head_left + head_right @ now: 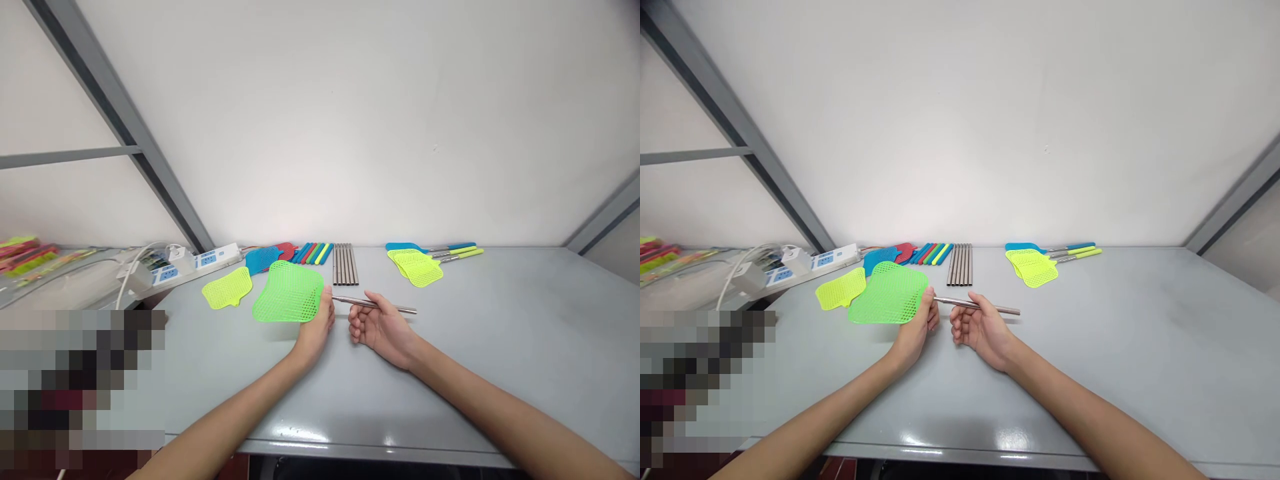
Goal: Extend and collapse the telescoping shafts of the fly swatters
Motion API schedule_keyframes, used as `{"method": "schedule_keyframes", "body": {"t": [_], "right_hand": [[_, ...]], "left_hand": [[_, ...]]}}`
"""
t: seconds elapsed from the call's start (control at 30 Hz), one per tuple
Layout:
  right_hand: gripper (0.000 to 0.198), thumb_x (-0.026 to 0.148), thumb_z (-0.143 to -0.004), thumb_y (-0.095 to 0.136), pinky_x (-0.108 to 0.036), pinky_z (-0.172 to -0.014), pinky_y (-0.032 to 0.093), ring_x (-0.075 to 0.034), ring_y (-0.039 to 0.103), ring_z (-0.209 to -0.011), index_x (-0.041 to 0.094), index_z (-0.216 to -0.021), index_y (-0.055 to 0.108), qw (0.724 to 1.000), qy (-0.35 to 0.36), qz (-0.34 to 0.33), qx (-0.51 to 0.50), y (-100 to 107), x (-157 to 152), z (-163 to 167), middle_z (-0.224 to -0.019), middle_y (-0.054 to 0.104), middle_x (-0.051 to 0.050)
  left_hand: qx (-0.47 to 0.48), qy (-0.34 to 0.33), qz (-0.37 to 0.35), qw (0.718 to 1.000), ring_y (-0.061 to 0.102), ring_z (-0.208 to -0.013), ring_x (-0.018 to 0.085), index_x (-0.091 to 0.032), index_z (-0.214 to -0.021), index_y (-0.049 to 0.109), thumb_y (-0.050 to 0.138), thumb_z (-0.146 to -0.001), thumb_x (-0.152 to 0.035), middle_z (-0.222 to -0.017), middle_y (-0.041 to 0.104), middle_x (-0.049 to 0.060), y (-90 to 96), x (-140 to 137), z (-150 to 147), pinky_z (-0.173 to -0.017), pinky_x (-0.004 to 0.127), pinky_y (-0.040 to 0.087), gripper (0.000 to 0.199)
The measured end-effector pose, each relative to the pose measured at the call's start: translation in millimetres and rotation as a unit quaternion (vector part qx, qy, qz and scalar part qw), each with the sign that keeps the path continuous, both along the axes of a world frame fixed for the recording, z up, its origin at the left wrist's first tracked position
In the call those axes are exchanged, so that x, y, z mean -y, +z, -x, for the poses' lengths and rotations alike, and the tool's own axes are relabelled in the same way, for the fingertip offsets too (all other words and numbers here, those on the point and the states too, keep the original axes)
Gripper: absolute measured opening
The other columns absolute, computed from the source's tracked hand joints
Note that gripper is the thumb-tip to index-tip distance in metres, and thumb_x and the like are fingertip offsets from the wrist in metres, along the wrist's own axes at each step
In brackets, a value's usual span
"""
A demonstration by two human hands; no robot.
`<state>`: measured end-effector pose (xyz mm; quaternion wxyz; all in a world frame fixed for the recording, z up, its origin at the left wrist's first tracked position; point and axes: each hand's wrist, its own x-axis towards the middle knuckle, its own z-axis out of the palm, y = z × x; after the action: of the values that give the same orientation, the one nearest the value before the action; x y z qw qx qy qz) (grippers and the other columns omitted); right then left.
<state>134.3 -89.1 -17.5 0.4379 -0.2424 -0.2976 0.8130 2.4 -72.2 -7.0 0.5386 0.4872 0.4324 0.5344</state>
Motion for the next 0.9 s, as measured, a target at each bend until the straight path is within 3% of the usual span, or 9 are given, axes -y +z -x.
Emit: {"method": "schedule_keyframes", "body": {"t": [0.17,0.57,0.73,0.9], "right_hand": [[0.041,0.046,-0.077,0.038,-0.027,-0.060,0.033,-0.013,0.046,-0.055,0.012,-0.065,0.058,0.999,-0.001,-0.022,0.027,1,2,3,-0.059,0.048,-0.002],[0.040,0.044,-0.078,0.037,-0.027,-0.058,0.033,-0.012,0.046,-0.054,0.012,-0.065,0.057,0.999,-0.014,-0.031,0.029,0,1,3,-0.057,0.047,-0.001],[0.040,0.043,-0.078,0.038,-0.027,-0.059,0.033,-0.012,0.046,-0.054,0.013,-0.058,0.055,0.999,-0.023,-0.021,0.019,1,-1,2,-0.057,0.048,-0.001],[0.040,0.043,-0.078,0.038,-0.027,-0.059,0.033,-0.012,0.046,-0.052,0.013,-0.057,0.055,0.999,-0.028,-0.020,0.014,1,-1,1,-0.056,0.048,-0.001]], "left_hand": [[-0.040,-0.047,-0.019,0.998,0.027,-0.038,0.006,-0.018,-0.051,0.030,0.041,-0.075,-0.050,-0.044,0.026,-0.007,-0.8,1,1,-0.040,0.020,0.024,0.042],[-0.148,-0.066,-0.066,0.985,0.033,-0.041,0.007,-0.018,-0.053,0.035,0.036,-0.078,-0.049,-0.045,0.031,-0.007,2.0,0,6,-0.047,0.021,0.031,0.039],[-0.236,-0.138,-0.124,0.954,0.051,-0.069,0.011,-0.020,-0.067,0.046,0.036,-0.080,-0.043,-0.065,0.051,-0.003,3.9,2,7,-0.073,0.024,0.038,0.028],[-0.317,-0.130,-0.111,0.933,0.053,-0.084,0.015,-0.021,-0.080,0.052,0.038,-0.078,-0.045,-0.082,0.058,0.000,3.3,1,15,-0.082,0.027,0.037,0.027]]}}
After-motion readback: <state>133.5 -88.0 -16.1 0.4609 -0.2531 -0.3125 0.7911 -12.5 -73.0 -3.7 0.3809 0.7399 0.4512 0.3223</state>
